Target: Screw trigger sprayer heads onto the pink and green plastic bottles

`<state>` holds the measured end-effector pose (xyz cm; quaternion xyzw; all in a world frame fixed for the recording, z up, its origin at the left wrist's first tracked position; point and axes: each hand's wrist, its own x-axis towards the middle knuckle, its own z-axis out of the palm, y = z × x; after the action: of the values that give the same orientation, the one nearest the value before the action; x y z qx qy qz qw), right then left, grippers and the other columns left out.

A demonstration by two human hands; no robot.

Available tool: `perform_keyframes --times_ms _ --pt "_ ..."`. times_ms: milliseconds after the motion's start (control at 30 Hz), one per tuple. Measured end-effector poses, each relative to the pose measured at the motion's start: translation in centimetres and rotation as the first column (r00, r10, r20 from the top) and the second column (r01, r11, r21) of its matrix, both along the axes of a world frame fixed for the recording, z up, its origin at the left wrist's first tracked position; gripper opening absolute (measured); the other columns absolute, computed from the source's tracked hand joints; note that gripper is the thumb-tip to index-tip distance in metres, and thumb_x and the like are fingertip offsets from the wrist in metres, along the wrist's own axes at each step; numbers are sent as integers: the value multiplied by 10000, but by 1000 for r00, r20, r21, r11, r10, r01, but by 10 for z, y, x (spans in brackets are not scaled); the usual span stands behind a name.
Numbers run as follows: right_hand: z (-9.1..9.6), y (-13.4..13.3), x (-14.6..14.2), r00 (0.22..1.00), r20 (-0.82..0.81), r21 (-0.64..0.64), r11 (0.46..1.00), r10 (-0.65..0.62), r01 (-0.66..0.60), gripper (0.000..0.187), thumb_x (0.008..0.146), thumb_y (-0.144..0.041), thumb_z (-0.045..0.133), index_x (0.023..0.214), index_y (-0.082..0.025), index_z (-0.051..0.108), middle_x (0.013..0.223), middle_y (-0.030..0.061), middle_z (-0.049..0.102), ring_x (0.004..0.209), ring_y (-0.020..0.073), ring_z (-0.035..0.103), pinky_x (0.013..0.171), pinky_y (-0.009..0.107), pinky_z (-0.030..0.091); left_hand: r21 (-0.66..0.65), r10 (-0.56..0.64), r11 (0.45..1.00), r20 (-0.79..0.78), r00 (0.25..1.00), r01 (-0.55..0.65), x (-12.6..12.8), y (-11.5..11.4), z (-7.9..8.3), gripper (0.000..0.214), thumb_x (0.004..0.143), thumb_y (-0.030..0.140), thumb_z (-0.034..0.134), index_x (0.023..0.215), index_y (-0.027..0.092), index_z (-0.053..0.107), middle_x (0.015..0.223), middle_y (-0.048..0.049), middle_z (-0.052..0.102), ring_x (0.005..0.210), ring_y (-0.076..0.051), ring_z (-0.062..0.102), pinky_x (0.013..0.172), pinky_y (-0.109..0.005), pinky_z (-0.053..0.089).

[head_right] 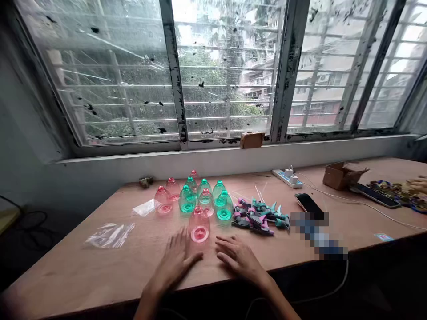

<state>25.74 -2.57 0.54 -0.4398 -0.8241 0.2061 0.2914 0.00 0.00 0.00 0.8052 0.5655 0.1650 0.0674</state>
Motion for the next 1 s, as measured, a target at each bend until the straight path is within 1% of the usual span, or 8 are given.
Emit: perform_keyframes --times_ms 133,233,400,533,667,767,867,1000 --pt "-15 7 2 996 29 27 996 -80 80 510 897 -450 577 1362 -245 534 1452 96 509 1329 328 444 1107 498 336 10 32 999 26 999 -32 14 7 -5 949 845 676 435 1463 -28 281 1540 -281 281 1430 -398 258 1163 -527 200" --pt "-24 14 2 989 -62 0 991 -137 137 753 851 -477 630 1485 -201 331 1523 141 394 1380 338 370 1135 525 285 25 35 999 70 997 -37 15 7 -5 937 851 647 457 1465 -34 265 1539 -293 272 1426 -409 259 1158 -546 191" --pt "-25 27 -12 943 -290 -51 986 -166 158 814 885 -409 600 1532 -239 136 1481 144 455 1295 286 495 1082 477 383 48 -43 998 180 983 34 11 5 -2 891 825 591 561 1478 55 276 1549 -238 301 1418 -395 286 1160 -552 189" --pt "-14 25 -31 983 -159 54 993 -91 100 697 924 -367 551 1519 -290 198 1470 98 482 1296 278 481 1077 460 377 67 -64 997 322 944 45 7 7 -5 809 862 529 551 1494 147 219 1537 -209 343 1402 -343 352 1134 -515 288" --pt "-3 16 -39 995 102 88 996 -16 7 613 945 -463 495 1493 -266 304 1513 89 426 1362 288 397 1125 464 308 73 17 995 495 869 -62 1 13 -8 779 869 509 551 1462 152 193 1439 -237 442 1331 -328 460 1055 -503 411" --pt "-3 15 -40 974 218 59 997 -56 44 610 950 -555 424 1476 -254 347 1553 95 347 1416 292 319 1164 509 212 65 72 989 581 810 -135 -3 16 -8 734 827 529 597 1378 140 307 1316 -218 530 1254 -335 527 1018 -514 443" --pt "-8 15 -43 960 254 71 992 -118 103 607 959 -578 372 1464 -242 371 1569 104 304 1442 287 266 1163 518 203 61 103 982 619 779 -179 -4 18 -7 722 783 553 634 1310 126 387 1262 -212 541 1211 -358 538 1022 -544 421" --pt "-14 17 -44 947 193 205 955 -256 216 513 945 -530 449 1368 -247 508 1480 95 474 1352 271 429 1118 450 321 64 106 979 643 758 -191 -5 19 -6 716 755 537 663 1290 132 414 1287 -210 520 1250 -377 487 1056 -562 374"
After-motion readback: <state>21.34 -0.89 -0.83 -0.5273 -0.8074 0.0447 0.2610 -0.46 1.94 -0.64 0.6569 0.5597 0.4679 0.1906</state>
